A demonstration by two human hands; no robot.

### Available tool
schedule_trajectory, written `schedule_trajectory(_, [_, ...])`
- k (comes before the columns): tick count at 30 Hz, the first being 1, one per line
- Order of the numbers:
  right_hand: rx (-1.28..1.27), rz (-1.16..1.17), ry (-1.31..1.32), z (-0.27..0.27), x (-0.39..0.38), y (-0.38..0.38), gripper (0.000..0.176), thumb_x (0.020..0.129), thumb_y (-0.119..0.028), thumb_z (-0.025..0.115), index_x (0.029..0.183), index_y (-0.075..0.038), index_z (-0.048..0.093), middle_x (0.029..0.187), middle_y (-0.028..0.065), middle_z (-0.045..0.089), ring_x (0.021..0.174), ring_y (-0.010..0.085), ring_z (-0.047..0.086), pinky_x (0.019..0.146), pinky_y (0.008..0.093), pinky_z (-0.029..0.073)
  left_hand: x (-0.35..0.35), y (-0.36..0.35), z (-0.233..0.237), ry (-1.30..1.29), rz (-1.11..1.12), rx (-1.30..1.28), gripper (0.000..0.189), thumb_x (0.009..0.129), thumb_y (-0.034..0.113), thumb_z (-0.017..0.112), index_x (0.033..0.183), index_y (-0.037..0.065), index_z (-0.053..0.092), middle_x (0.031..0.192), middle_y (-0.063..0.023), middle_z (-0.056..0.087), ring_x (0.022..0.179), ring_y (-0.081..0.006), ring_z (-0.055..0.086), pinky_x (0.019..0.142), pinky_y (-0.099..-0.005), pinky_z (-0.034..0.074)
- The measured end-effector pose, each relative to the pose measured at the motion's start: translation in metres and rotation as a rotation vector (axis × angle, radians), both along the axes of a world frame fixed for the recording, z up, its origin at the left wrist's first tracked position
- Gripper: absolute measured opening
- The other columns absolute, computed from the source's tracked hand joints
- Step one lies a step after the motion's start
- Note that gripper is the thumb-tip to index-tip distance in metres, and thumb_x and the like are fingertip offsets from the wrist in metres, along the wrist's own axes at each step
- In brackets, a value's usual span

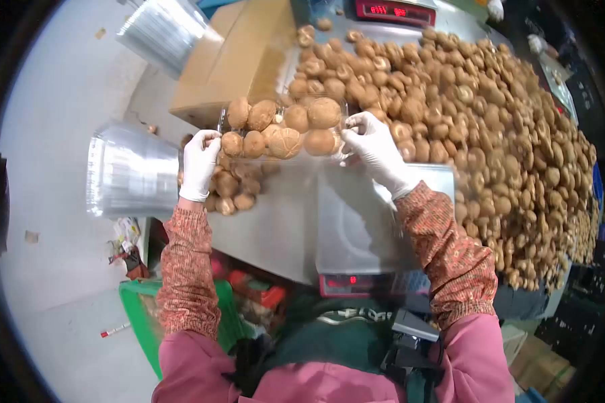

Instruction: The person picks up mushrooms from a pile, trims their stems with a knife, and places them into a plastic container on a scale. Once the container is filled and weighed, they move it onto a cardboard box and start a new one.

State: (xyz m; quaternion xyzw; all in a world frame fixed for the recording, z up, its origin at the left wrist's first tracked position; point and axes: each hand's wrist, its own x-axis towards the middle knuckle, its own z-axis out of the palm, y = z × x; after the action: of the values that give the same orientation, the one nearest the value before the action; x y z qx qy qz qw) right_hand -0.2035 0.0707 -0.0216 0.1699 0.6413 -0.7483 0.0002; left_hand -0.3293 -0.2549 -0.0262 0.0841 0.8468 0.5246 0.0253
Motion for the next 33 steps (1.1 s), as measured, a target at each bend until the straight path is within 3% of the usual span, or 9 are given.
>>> schedule_trajectory(3, [-0.100,0.016,0.095,-0.007,-0.070,-0.019,0.021,0.092,-0.013,0.064,0.106,-0.001,0.056,0.088,0.0054,0.060,0.070,0.0129,0.062,0.057,0.0323,0.059,-0.074,-0.021,0.003,-0.004,0.084,-0.078,0.014,0.092,0.010,0.065,0.102,0.000,0.066,0.075,-0.0003,0.066,0.066,-0.0067,0.057,0.059,-0.0256,0.047])
schedule_trajectory(7, [-0.085,-0.007,0.115,-0.008,-0.148,-0.036,0.023,0.091,-0.013,0.063,0.109,-0.001,0.054,0.093,0.0081,0.059,0.076,0.0174,0.064,0.059,0.0341,0.059,-0.130,-0.037,0.006,-0.086,0.139,0.107,0.035,0.092,0.019,0.068,0.119,-0.001,0.063,0.098,-0.0088,0.069,0.069,-0.0109,0.060,0.060,-0.0272,0.050])
schedule_trajectory(9, [-0.113,-0.024,0.076,-0.012,-0.185,-0.037,0.026,0.092,-0.013,0.061,0.112,0.000,0.053,0.096,0.0113,0.058,0.081,0.0209,0.065,0.064,0.0361,0.062,-0.140,-0.054,0.007,0.088,0.104,-0.004,0.048,0.091,0.022,0.070,0.130,-0.002,0.058,0.113,-0.0156,0.067,0.090,-0.0203,0.067,0.080,-0.0333,0.054])
schedule_trajectory(13, [-0.282,-0.106,0.079,-0.009,-0.245,-0.044,0.031,0.094,-0.010,0.059,0.122,0.000,0.049,0.107,0.0159,0.058,0.096,0.0282,0.067,0.074,0.0394,0.060,-0.073,-0.104,0.073,0.587,0.082,-0.478,0.051,0.089,0.021,0.072,0.132,-0.001,0.057,0.130,-0.0236,0.058,0.118,-0.0339,0.058,0.103,-0.0425,0.045])
schedule_trajectory(15, [-0.404,-0.113,0.096,-0.007,-0.263,-0.042,0.031,0.097,-0.007,0.057,0.125,0.000,0.045,0.110,0.0135,0.056,0.105,0.0302,0.063,0.087,0.0466,0.061,-0.027,-0.129,0.104,0.787,0.319,-0.886,0.049,0.090,0.016,0.069,0.134,0.000,0.055,0.136,-0.0211,0.056,0.127,-0.0346,0.051,0.107,-0.0430,0.039])
schedule_trajectory(17, [-0.474,-0.013,0.216,-0.012,-0.267,-0.038,0.046,0.099,-0.007,0.055,0.140,0.002,0.037,0.124,0.0167,0.055,0.118,0.0312,0.060,0.099,0.0422,0.054,0.006,-0.166,0.119,0.768,0.501,-1.097,0.048,0.093,0.019,0.065,0.136,0.001,0.054,0.141,-0.0211,0.053,0.132,-0.0367,0.048,0.109,-0.0448,0.038])
schedule_trajectory(22, [-0.366,0.141,0.256,-0.003,-0.208,-0.038,0.058,0.100,-0.013,0.056,0.151,0.002,0.032,0.128,0.0142,0.058,0.107,0.0220,0.065,0.086,0.0320,0.056,0.039,-0.236,0.101,0.380,0.461,-1.304,0.024,0.094,0.020,0.061,0.107,0.001,0.062,0.108,-0.0178,0.062,0.105,-0.0371,0.058,0.089,-0.0493,0.044])
schedule_trajectory(25, [-0.404,0.157,0.198,0.004,-0.144,-0.025,0.056,0.101,-0.014,0.056,0.150,0.000,0.035,0.122,0.0105,0.060,0.100,0.0182,0.064,0.084,0.0291,0.055,0.036,-0.235,0.101,0.544,0.399,-1.363,0.015,0.091,0.017,0.062,0.091,0.002,0.060,0.094,-0.0160,0.060,0.094,-0.0362,0.059,0.082,-0.0488,0.044])
schedule_trajectory(33, [-0.216,-0.170,0.147,0.022,0.068,0.090,0.054,0.099,-0.018,0.059,0.144,0.006,0.041,0.121,0.0171,0.065,0.101,0.0220,0.068,0.085,0.0320,0.055,0.001,-0.259,0.111,0.244,0.422,-1.069,0.019,0.076,0.016,0.066,0.085,0.000,0.062,0.079,-0.0227,0.066,0.079,-0.0420,0.065,0.076,-0.0506,0.050])
